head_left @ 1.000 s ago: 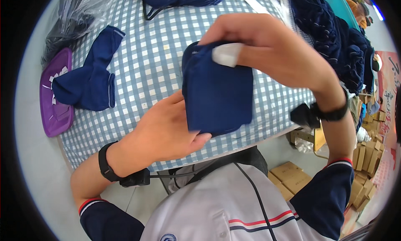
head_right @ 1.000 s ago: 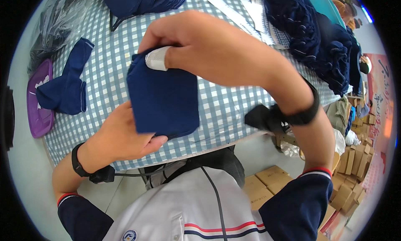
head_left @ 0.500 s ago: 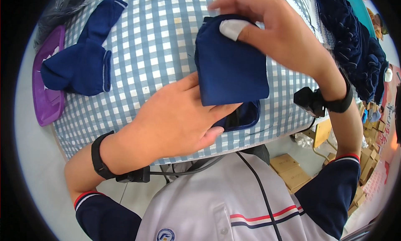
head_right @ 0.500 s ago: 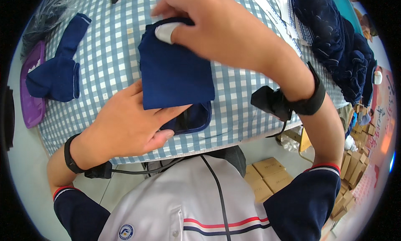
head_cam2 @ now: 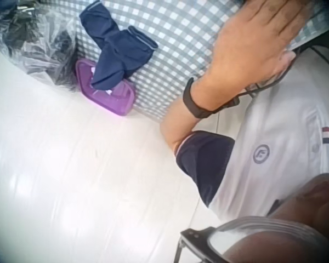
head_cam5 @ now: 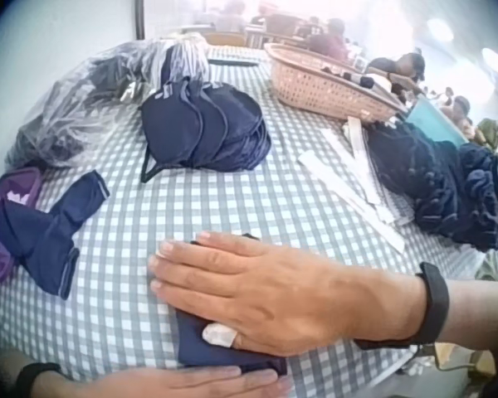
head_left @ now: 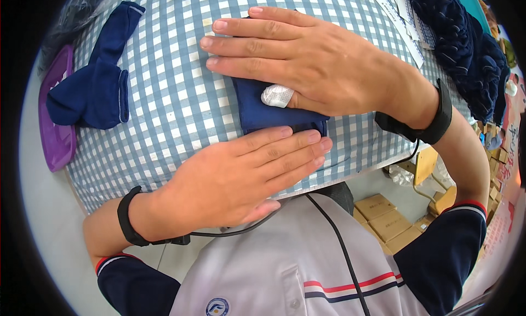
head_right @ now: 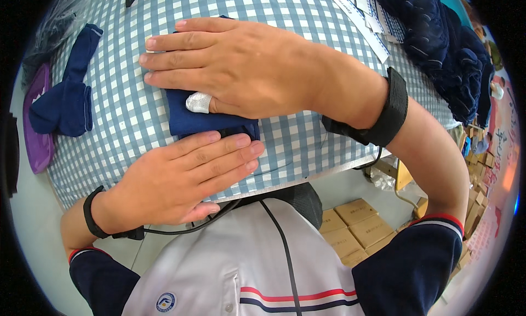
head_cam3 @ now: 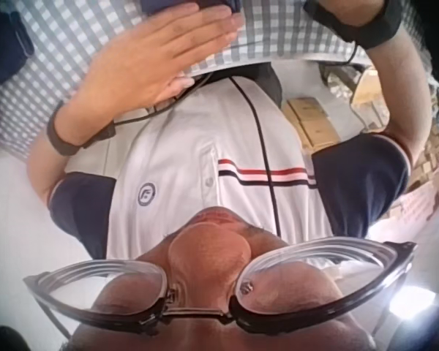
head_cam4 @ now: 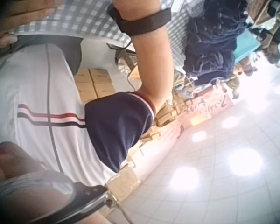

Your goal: The person is folding blue socks and wrapping them with a white paper band.

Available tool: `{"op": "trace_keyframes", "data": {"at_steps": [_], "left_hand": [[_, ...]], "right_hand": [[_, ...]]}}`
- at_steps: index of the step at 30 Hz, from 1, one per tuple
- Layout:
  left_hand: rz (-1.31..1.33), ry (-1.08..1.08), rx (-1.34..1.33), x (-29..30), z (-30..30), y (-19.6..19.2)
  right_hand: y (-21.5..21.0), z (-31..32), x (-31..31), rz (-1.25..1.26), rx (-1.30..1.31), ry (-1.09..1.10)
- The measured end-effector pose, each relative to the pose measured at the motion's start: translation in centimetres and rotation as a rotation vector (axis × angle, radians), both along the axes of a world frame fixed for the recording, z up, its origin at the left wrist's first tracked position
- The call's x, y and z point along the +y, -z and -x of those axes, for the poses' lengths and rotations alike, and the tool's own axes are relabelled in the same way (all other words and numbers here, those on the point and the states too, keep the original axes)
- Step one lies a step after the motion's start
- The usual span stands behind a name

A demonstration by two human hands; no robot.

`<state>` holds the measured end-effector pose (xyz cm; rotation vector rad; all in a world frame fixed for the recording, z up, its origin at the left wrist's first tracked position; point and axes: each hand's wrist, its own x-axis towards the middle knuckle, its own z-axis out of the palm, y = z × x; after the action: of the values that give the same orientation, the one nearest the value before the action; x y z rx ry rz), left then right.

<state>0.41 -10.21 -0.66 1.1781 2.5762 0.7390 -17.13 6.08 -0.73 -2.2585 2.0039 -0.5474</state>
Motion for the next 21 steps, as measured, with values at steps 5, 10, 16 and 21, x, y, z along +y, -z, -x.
{"op": "trace_keyframes", "data": {"at_steps": [5,10,16,21], "left_hand": [[-0.053,0.066,0.04,-2.0,2.4,-2.2],[0.317,-0.1,0.382,-3.3,5.1,-0.5],[0.17,-0.011,0.274,-3.9,5.7,0.4],[0.138,-0.009,0.265,-3.0,5.9,-0.3]], "right_hand": [[0.4,0.0,-0.4,0.021,0.092,0.019],[1.7,1.6,-0.2,0.11,-0.209,-0.03],[-7.4,4.8,-3.1,-0.501,-0.891,0.207],[-12.4,2.5,-5.0,-0.88,-0.233,0.303]]}}
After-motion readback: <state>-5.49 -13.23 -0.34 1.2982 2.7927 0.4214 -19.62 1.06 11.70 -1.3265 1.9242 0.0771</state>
